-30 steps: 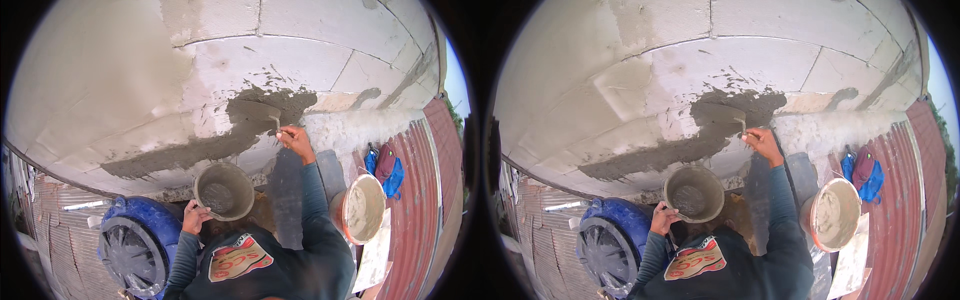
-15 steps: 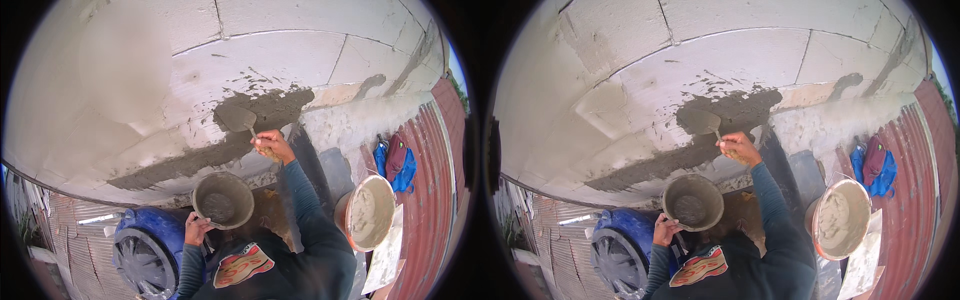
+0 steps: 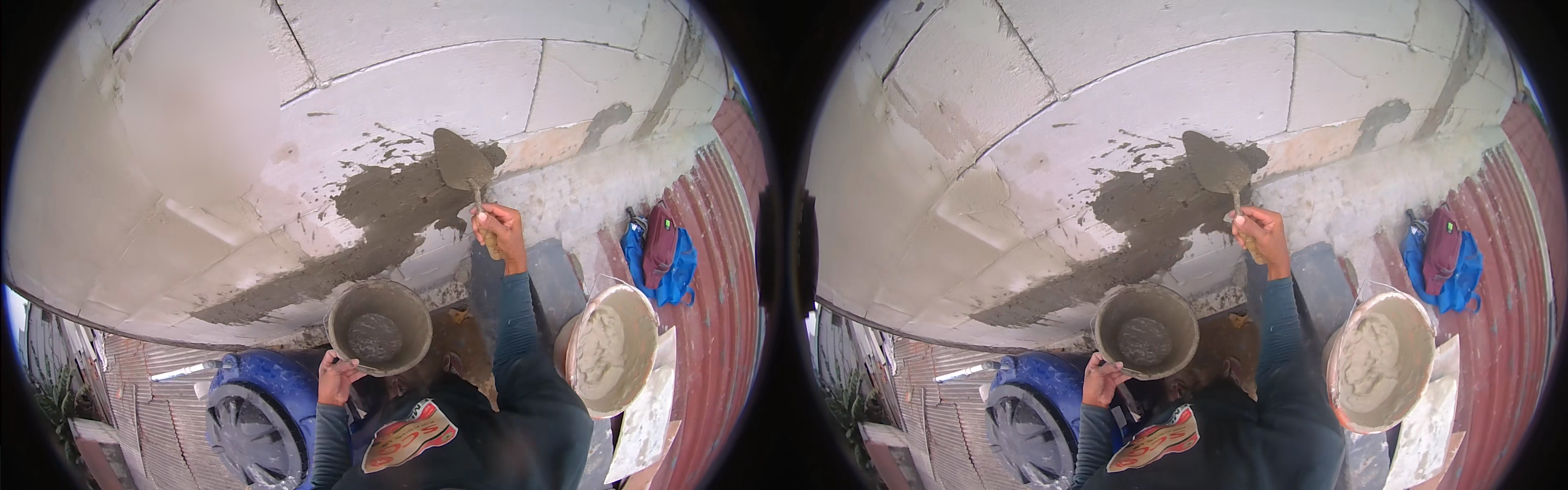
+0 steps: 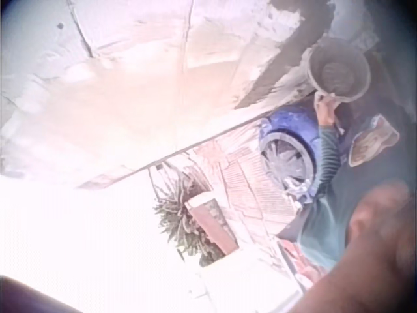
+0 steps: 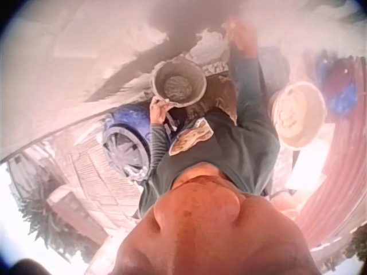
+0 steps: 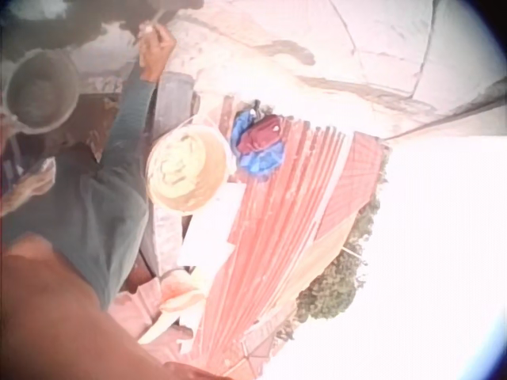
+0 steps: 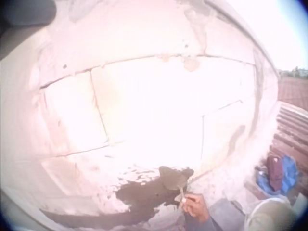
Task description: The person applies mortar to a brick wall using a trowel, scooping the material from a bucket and spreading it onto the joints between the blocks.
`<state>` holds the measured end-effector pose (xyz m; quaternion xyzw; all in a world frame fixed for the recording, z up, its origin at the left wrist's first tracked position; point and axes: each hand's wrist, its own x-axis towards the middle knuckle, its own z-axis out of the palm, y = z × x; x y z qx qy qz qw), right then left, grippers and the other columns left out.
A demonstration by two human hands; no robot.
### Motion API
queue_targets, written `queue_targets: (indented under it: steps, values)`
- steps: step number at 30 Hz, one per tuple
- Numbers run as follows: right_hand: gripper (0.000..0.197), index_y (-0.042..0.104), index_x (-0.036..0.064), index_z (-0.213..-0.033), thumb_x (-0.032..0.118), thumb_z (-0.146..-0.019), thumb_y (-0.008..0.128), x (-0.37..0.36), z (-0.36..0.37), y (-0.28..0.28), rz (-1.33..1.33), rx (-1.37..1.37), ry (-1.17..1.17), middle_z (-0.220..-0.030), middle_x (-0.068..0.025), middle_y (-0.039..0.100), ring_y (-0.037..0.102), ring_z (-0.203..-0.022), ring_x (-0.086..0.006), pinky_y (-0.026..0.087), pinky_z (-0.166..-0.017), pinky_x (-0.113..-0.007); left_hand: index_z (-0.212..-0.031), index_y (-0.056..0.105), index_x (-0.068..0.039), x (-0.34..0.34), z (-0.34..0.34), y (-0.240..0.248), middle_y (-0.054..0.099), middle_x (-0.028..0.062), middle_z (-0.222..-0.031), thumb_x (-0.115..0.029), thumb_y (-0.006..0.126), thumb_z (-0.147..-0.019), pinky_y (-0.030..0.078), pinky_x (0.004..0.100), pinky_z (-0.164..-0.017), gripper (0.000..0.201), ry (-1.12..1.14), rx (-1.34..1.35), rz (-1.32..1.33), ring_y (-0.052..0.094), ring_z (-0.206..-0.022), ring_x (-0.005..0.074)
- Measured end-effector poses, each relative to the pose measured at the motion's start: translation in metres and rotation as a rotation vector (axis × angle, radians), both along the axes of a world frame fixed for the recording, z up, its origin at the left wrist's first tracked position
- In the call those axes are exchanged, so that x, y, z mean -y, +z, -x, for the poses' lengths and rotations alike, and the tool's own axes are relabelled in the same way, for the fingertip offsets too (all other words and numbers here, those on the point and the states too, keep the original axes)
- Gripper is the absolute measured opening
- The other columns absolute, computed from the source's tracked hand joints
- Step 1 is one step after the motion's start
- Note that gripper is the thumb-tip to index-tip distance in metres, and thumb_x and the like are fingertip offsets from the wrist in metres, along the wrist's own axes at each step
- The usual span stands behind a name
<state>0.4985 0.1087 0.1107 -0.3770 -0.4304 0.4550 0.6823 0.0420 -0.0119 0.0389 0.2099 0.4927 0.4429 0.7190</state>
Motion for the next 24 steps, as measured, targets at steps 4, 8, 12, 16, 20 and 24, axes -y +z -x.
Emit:
queue_targets:
  steps: [4,8,12,16,20,24]
  values:
    - [0.031,0.071,-0.0069,-0.107,0.02,-0.092,0.074,0.016,0.042,0.003,0.022,0.198,-0.046,-0.077,-0.0074,0.066,0.059,-0.064,-0.013,0.047,-0.059,-0.028,-0.099,0.053,-0.009,0.002,0.0,-0.005,0.072,0.0167,-0.099,0.014,0.06,-0.083,0.065,0.0504,-0.075,0.029,0.008,0.007,-0.017,0.075,-0.086,0.0315]
    - [0.033,0.072,-0.0058,-0.104,0.02,-0.086,0.08,0.011,0.067,-0.008,-0.178,0.655,-0.26,-0.086,-0.0153,0.07,0.064,-0.076,-0.0227,0.051,-0.066,-0.036,-0.1,0.053,-0.008,0.0,-0.001,-0.008,0.072,0.0183,-0.1,0.014,0.06,-0.084,0.065,0.0512,-0.075,0.028,-0.015,0.011,-0.022,0.075,-0.086,0.0333]
    - [0.032,0.072,-0.0058,-0.102,0.019,-0.084,0.082,0.007,0.065,0.012,-0.15,0.719,-0.294,-0.086,-0.0167,0.069,0.065,-0.073,-0.023,0.05,-0.065,-0.035,-0.101,0.053,-0.008,0.003,0.0,-0.007,0.072,0.0182,-0.1,0.015,0.06,-0.083,0.065,0.0509,-0.075,0.03,-0.01,0.008,-0.001,0.075,-0.086,0.0338]
    - [0.031,0.072,-0.0055,-0.102,0.016,-0.083,0.082,0.009,0.042,0.022,-0.144,0.701,-0.346,-0.084,-0.0171,0.069,0.065,-0.07,-0.0236,0.05,-0.064,-0.035,-0.097,0.053,-0.01,0.005,-0.002,-0.005,0.072,0.0158,-0.097,0.016,0.061,-0.081,0.065,0.0516,-0.075,0.031,-0.007,-0.005,0.002,0.075,-0.085,0.0315]
    - [0.029,0.072,-0.0052,-0.102,0.014,-0.082,0.083,0.011,0.03,0.017,-0.194,0.691,-0.43,-0.083,-0.0164,0.069,0.065,-0.07,-0.0225,0.05,-0.064,-0.035,-0.096,0.053,-0.011,0.003,-0.007,0.0,0.072,0.014,-0.096,0.016,0.061,-0.08,0.065,0.0516,-0.075,0.032,-0.015,-0.016,-0.007,0.075,-0.086,0.0298]
    - [0.028,0.072,-0.0036,-0.1,0.012,-0.08,0.083,0.014,0.018,0.02,-0.191,0.717,-0.482,-0.083,-0.0154,0.068,0.065,-0.07,-0.0247,0.051,-0.064,-0.034,-0.099,0.052,-0.011,-0.006,-0.018,0.005,0.072,0.0135,-0.097,0.014,0.062,-0.081,0.065,0.0482,-0.072,0.032,-0.031,-0.004,-0.021,0.075,-0.084,0.0286]
